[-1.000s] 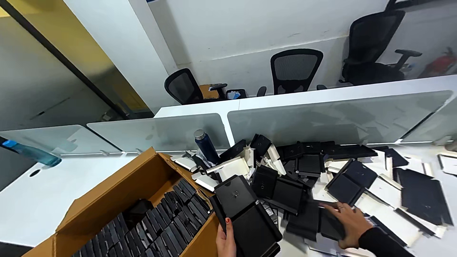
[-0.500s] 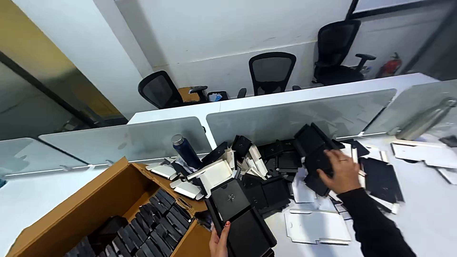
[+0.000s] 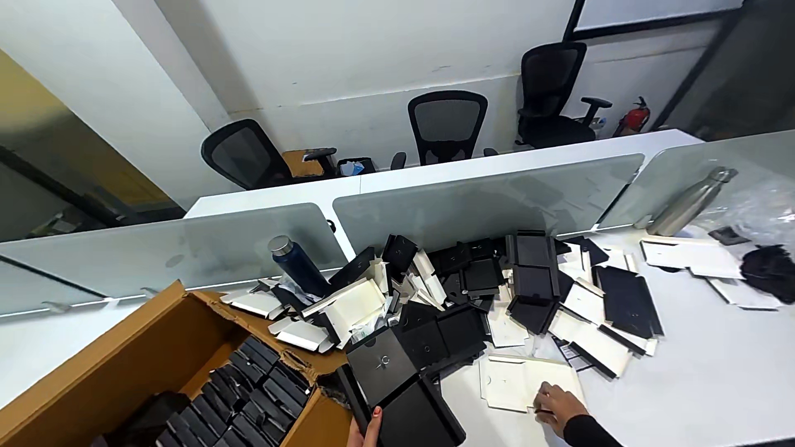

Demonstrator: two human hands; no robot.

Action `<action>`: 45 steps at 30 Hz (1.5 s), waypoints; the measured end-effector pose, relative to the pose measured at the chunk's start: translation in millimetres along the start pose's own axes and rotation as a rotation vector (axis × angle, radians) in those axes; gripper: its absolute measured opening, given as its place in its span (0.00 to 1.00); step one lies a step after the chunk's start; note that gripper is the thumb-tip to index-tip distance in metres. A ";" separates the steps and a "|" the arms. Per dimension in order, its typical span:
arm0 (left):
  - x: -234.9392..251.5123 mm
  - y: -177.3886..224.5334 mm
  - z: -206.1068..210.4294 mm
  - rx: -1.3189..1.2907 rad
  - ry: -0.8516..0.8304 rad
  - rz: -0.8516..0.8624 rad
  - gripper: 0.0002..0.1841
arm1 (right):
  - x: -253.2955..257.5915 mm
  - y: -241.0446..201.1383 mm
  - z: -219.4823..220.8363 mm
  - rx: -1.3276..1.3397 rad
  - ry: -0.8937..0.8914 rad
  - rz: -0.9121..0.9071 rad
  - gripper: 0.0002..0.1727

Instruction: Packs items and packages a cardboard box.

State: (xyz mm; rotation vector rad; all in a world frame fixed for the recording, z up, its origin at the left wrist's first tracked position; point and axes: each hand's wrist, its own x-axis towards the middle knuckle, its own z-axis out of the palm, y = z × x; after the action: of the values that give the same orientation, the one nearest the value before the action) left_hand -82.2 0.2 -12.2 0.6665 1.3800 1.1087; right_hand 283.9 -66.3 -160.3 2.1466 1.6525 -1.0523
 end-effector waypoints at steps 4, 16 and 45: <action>-0.5 -1.5 -2.2 -0.033 -0.017 0.001 0.21 | 3.4 -13.8 0.3 -0.069 -0.105 0.004 0.22; 0.4 -0.5 8.3 -0.073 -0.062 -0.012 0.26 | -72.9 -117.5 -124.2 0.420 1.488 -0.556 0.24; -25.0 -6.6 36.0 -0.034 -0.237 0.099 0.29 | -82.5 -208.9 -67.6 0.899 0.547 -0.553 0.23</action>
State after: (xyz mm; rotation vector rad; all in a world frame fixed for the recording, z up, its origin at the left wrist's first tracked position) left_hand -42.2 -16.4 -2.8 0.8216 1.1333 1.0906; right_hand 111.4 -18.6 -8.7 2.7590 2.4572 -1.7325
